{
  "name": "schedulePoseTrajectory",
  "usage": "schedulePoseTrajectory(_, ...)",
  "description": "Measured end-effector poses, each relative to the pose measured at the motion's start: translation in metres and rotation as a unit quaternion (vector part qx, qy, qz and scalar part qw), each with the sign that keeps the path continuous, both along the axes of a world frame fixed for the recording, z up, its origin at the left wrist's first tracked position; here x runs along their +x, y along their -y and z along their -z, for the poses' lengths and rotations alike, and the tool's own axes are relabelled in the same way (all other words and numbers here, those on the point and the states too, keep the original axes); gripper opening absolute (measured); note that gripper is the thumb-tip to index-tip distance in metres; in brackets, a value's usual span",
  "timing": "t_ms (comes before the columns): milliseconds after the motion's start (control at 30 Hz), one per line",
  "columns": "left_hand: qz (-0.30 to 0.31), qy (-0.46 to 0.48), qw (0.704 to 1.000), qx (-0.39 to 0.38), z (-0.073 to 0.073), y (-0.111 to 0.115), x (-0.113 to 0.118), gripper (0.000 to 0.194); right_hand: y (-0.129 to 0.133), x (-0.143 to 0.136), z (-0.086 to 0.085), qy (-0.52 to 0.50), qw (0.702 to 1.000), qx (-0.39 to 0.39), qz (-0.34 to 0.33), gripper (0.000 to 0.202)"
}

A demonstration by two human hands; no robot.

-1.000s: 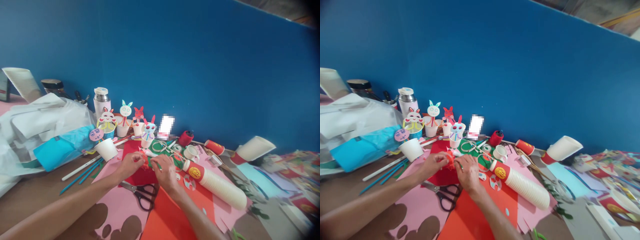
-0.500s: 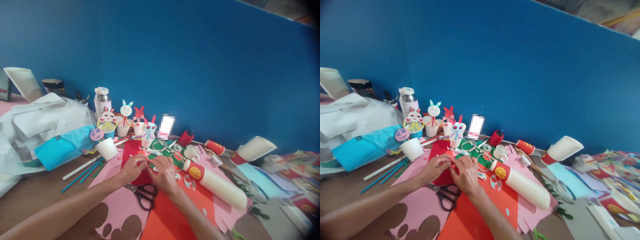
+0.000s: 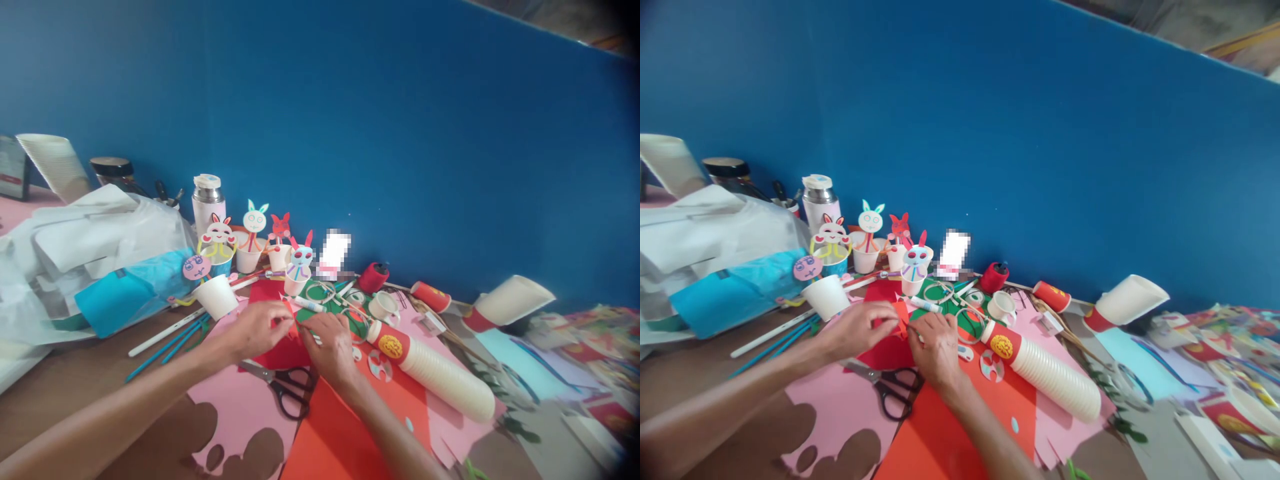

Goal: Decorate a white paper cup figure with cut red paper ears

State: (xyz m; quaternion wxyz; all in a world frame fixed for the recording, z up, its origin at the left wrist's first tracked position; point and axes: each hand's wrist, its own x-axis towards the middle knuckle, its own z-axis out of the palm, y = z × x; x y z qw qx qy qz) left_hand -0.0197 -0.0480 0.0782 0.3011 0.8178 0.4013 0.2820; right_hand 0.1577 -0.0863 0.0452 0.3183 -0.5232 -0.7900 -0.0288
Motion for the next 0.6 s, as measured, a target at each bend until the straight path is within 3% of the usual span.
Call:
schedulePoseTrajectory(67, -0.055, 0.023, 0.998, -0.016, -0.022, -0.011, -0.020, 0.023, -0.001, 0.002, 0.000, -0.025, 1.000, -0.004, 0.002, 0.014)
schedulePoseTrajectory(167, -0.194, 0.033, 0.979, -0.057, -0.053, -0.031, -0.064, 0.028, -0.002, 0.003, 0.002, -0.053, 0.999, -0.005, 0.002, 0.014)
schedulePoseTrajectory(267, -0.270, 0.009, 0.956, -0.115, -0.074, -0.045, -0.111, 0.033, -0.003, 0.003, 0.003, -0.072, 0.997, -0.009, -0.005, 0.013)
schedulePoseTrajectory(333, -0.329, -0.028, 0.935, -0.129, -0.079, -0.050, -0.136, 0.033, -0.003, 0.002, 0.003, -0.084, 0.996, -0.015, -0.011, 0.013)
schedulePoseTrajectory(400, -0.337, -0.047, 0.930, -0.139, -0.078, -0.052, -0.151, 0.035, -0.003, 0.002, 0.002, -0.091, 0.995, -0.024, -0.019, 0.013)
schedulePoseTrajectory(533, -0.255, -0.159, 0.939, -0.169, -0.068, -0.054, -0.151, 0.039, -0.002, 0.001, 0.000, -0.090, 0.995, -0.044, -0.026, 0.013)
schedulePoseTrajectory(600, -0.238, -0.163, 0.946, -0.146, -0.061, -0.054, -0.142, 0.038, -0.001, 0.001, -0.001, -0.088, 0.994, -0.051, -0.026, 0.013)
